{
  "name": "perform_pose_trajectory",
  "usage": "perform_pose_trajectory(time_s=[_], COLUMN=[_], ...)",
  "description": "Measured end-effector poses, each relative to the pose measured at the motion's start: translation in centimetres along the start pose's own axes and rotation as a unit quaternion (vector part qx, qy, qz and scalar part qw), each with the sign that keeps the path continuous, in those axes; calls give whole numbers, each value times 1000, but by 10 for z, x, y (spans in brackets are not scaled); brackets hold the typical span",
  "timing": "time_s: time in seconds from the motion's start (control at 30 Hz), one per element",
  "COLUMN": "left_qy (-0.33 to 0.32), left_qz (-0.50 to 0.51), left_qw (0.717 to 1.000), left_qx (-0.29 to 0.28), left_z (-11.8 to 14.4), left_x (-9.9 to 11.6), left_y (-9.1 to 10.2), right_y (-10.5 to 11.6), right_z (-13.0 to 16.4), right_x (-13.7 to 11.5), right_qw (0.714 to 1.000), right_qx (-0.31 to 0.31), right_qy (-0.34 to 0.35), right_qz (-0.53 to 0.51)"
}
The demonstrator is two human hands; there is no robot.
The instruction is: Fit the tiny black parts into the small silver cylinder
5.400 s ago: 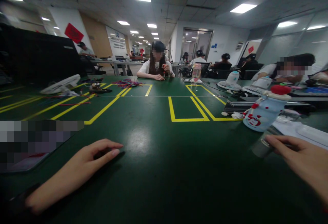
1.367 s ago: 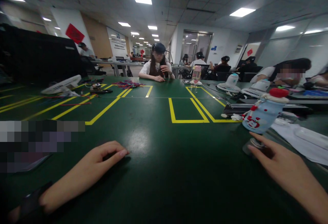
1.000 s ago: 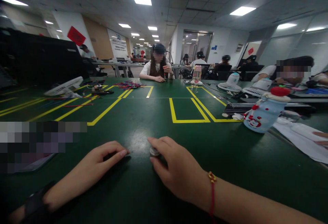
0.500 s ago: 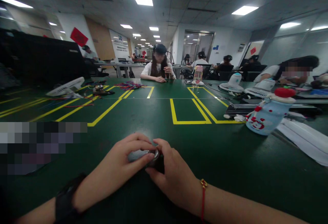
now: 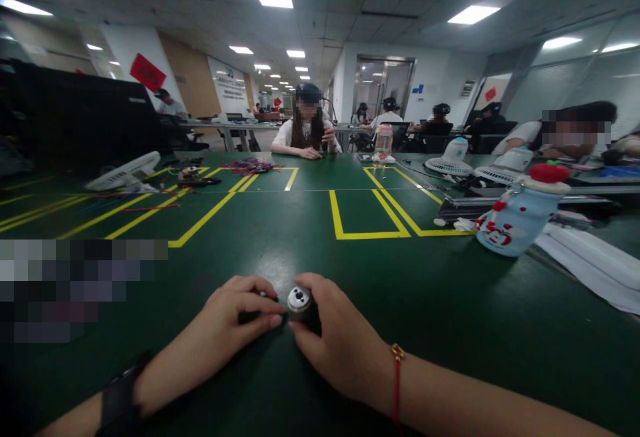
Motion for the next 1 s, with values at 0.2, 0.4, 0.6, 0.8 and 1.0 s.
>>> perform_pose_trajectory(time_s=[0.2,0.4,0.6,0.8,1.0], left_qy=[24,97,83,83,65], left_qz=[113,172,163,143,104], left_qw=[993,980,983,986,992], left_qx=[7,26,22,33,30], left_z=[11,25,21,22,23], left_x=[-14,-52,-47,-40,-35], left_y=[22,38,31,33,35], right_y=[56,179,230,142,0], right_z=[15,91,141,63,-8], right_x=[54,173,225,99,-16], right_qw=[987,888,830,867,973], right_qx=[74,209,203,208,-20], right_qy=[-69,-251,-338,-56,66], right_qz=[125,322,395,450,221])
Point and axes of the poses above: each hand's wrist, its own z-axis away from the middle knuckle, its own y-axis out of the back of the hand, x = y × z, the point moved 8 cm from there along -z, towards the middle knuckle, and after that the axes turned 5 degrees about z, right-handed, at the moved point
